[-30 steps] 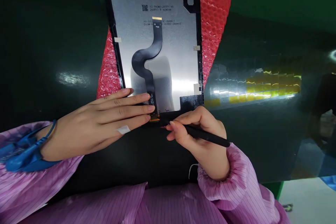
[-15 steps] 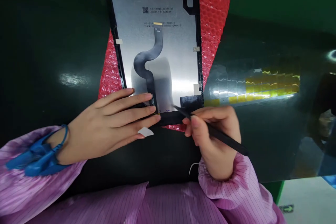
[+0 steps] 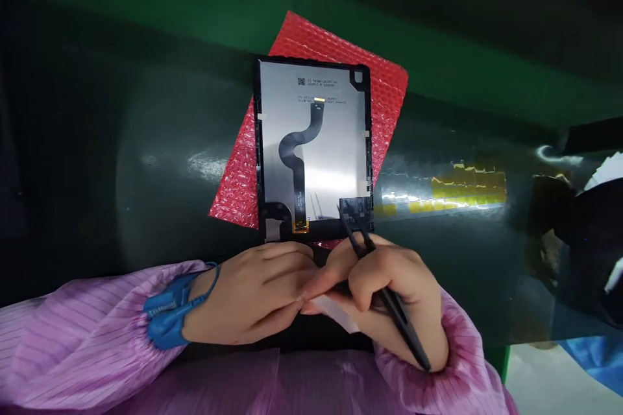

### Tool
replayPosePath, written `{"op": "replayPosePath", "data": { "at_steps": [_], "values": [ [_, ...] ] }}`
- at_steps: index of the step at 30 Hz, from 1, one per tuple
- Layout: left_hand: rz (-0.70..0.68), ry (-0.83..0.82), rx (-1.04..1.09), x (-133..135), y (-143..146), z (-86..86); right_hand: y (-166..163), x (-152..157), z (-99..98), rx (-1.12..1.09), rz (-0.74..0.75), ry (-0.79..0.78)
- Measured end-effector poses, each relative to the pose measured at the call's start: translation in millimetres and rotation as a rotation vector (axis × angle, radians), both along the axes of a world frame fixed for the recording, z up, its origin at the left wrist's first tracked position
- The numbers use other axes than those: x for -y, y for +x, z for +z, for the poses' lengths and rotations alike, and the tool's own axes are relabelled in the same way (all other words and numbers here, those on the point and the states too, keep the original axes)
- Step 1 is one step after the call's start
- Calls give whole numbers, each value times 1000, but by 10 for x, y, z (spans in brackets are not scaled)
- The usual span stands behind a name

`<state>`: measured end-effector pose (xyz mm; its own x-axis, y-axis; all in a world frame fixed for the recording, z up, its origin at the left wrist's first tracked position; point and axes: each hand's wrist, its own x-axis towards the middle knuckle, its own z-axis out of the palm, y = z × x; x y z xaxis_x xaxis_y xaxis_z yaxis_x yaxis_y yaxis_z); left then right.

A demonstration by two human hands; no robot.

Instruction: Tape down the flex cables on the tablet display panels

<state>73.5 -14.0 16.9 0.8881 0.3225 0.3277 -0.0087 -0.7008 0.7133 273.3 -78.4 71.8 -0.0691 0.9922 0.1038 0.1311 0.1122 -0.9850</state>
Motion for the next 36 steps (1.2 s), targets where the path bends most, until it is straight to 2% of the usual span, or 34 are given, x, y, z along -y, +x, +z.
{"op": "replayPosePath", "data": {
  "at_steps": [5,8,11,16,25,32,36],
  "values": [
    [188,278,103,-253,-104,-56,-12,-424,-114,31,-226,-173],
    [263,422,93,-455,-187,-106,-48,-704,-244,155,-197,-213],
    [316,498,10,-609,-248,-126,-92,-881,-318,241,-142,-192],
    [322,516,-112,-666,-253,-107,-96,-952,-355,293,-156,-167],
    [461,537,-188,-611,-189,-192,-73,-982,-431,313,-138,-119],
    [457,530,-287,-602,-162,-167,-72,-975,-456,355,-180,-95],
    [414,526,-331,-628,-166,-131,-67,-1211,-527,412,-272,0]
  ]
}}
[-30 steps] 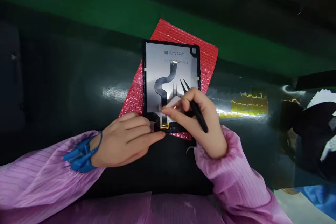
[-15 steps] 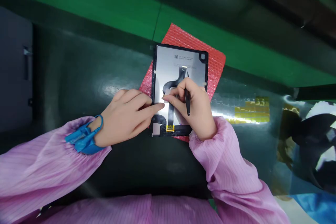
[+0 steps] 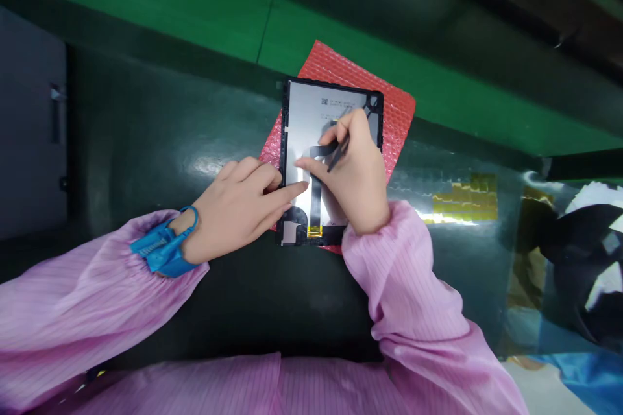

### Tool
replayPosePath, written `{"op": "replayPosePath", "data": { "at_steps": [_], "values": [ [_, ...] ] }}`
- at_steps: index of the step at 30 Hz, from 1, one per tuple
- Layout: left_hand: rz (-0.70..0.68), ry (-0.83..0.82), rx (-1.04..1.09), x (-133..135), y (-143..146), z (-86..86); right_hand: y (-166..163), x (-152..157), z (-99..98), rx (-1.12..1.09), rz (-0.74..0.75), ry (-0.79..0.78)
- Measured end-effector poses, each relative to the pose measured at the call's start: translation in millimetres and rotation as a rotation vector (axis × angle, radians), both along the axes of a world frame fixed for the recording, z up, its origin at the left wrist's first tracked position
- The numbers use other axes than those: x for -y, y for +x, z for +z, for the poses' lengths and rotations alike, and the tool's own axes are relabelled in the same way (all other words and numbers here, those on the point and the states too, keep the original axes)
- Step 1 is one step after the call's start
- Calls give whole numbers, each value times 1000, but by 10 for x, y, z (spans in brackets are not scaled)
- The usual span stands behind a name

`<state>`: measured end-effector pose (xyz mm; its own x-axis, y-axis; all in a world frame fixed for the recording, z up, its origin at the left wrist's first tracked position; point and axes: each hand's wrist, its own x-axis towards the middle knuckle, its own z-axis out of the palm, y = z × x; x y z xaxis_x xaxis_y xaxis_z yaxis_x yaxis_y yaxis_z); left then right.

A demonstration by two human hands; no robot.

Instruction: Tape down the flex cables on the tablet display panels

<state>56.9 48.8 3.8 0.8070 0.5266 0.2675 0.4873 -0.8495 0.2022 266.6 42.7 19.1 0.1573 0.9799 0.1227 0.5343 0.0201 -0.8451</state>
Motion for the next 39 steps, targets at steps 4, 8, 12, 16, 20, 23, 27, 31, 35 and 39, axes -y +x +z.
{"op": "replayPosePath", "data": {
  "at_steps": [4,8,12,16,20,23,27,31,35,39],
  "values": [
    [-6,4,-9,-6,-31,21,8,-380,-11,122,-140,66],
    [-186,50,52,17,-69,25,230,-469,40,141,-313,137],
    [-389,6,-49,37,-68,-6,696,76,-75,347,-346,140],
    [-280,-61,-93,-40,1,-37,1046,961,-306,554,-418,-40],
    [-64,-156,-74,-406,231,-2,1076,1515,-439,576,-488,-17],
    [248,-219,1,-888,545,60,975,1566,-451,573,-587,-28],
    [541,-178,123,-1493,992,177,848,1396,-435,617,-637,-59],
    [452,-132,205,-1549,1278,264,805,1123,-460,655,-609,2],
    [34,-114,129,-972,1282,202,788,815,-463,600,-650,-14],
    [-312,-138,-2,-294,1030,57,823,699,-386,346,-610,78]
  ]
}}
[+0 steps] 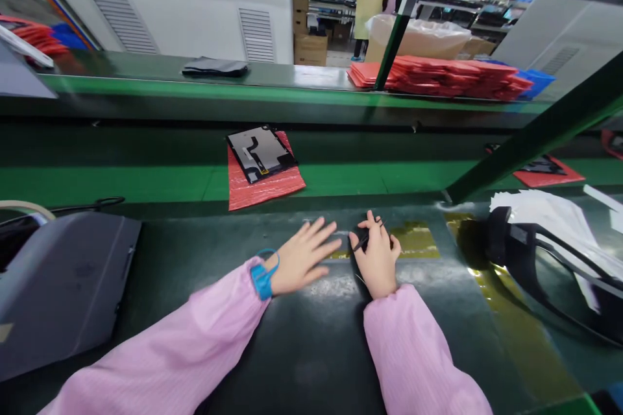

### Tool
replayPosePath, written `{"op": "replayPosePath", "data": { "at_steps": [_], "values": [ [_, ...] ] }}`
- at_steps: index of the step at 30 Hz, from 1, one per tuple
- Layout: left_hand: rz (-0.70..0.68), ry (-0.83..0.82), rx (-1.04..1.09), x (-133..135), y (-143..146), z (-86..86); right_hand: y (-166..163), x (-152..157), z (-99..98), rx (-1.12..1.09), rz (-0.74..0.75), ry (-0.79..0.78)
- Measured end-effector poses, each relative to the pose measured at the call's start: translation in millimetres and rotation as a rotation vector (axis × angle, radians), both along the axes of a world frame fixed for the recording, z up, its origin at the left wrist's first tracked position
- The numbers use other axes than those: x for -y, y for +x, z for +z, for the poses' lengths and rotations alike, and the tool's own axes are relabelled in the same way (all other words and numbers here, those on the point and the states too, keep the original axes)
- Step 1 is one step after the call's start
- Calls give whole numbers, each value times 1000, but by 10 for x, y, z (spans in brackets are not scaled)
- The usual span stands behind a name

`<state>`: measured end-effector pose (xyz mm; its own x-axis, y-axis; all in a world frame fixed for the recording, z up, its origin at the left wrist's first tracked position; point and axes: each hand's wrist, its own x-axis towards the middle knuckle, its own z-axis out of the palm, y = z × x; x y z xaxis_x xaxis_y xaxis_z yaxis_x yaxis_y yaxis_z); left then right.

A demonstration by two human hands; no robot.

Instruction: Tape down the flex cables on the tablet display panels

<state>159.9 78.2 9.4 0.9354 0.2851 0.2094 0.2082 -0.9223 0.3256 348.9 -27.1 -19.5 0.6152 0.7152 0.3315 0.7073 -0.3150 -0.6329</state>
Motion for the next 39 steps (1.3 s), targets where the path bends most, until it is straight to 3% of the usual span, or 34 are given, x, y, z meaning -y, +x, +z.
{"op": "replayPosePath", "data": {
  "at_steps": [4,7,10,14,26,34,39],
  "values": [
    [-100,50,-99,359,-356,-118,264,171,179,-439,146,305],
    [-55,82,-98,444,-584,-167,615,362,293,-629,37,424],
    [-38,116,-88,456,-712,-205,939,516,321,-672,-113,489],
    [-18,129,-42,451,-739,-224,1090,602,289,-669,-162,419],
    [-26,128,19,428,-725,-265,804,337,251,-597,-92,245],
    [-79,149,52,379,-729,-289,897,332,250,-691,-44,220],
    [-83,82,48,357,-728,-318,812,328,304,-793,15,308]
  ]
}}
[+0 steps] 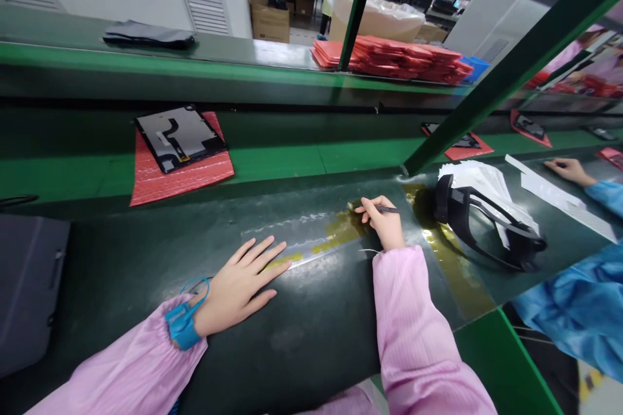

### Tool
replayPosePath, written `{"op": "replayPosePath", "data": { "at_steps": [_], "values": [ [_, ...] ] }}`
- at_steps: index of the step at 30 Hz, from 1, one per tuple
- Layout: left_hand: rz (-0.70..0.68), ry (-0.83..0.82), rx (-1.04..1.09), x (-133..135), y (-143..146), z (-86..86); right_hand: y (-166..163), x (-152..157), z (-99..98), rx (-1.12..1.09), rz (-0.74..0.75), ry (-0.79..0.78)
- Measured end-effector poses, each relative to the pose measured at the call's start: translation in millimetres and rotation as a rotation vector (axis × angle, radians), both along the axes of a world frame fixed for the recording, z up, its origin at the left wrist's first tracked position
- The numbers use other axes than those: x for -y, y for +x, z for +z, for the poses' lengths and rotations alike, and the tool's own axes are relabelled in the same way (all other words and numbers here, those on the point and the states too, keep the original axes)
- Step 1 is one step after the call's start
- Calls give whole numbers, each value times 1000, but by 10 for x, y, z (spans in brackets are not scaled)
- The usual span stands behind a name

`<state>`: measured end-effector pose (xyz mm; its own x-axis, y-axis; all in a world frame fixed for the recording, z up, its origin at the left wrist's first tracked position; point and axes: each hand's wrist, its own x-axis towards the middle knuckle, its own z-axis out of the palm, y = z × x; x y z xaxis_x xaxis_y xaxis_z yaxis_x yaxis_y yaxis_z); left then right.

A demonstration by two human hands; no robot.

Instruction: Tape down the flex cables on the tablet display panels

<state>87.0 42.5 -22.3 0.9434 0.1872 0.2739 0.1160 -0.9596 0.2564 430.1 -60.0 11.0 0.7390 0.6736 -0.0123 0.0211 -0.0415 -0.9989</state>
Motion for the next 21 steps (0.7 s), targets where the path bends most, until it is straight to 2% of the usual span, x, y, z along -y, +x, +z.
{"op": "replayPosePath", "data": {
  "at_steps": [4,5,7,10,14,18,21],
  "values": [
    [-6,-136,-19,24,24,45,-292,-11,80,-146,131,142],
    [-6,-211,-11,38,33,68,-402,-21,87,-187,168,168],
    [23,-473,99,56,45,112,-660,-51,73,-268,247,200],
    [150,-844,374,4,12,129,-1097,-112,-1,-381,379,192],
    [376,-989,600,-248,-183,56,-1536,-174,-101,-485,527,151],
    [500,-1142,672,-440,-477,19,-1548,-203,-118,-527,505,191],
    [509,-1233,614,-404,-656,67,-1380,-222,-79,-524,404,261]
  ]
}}
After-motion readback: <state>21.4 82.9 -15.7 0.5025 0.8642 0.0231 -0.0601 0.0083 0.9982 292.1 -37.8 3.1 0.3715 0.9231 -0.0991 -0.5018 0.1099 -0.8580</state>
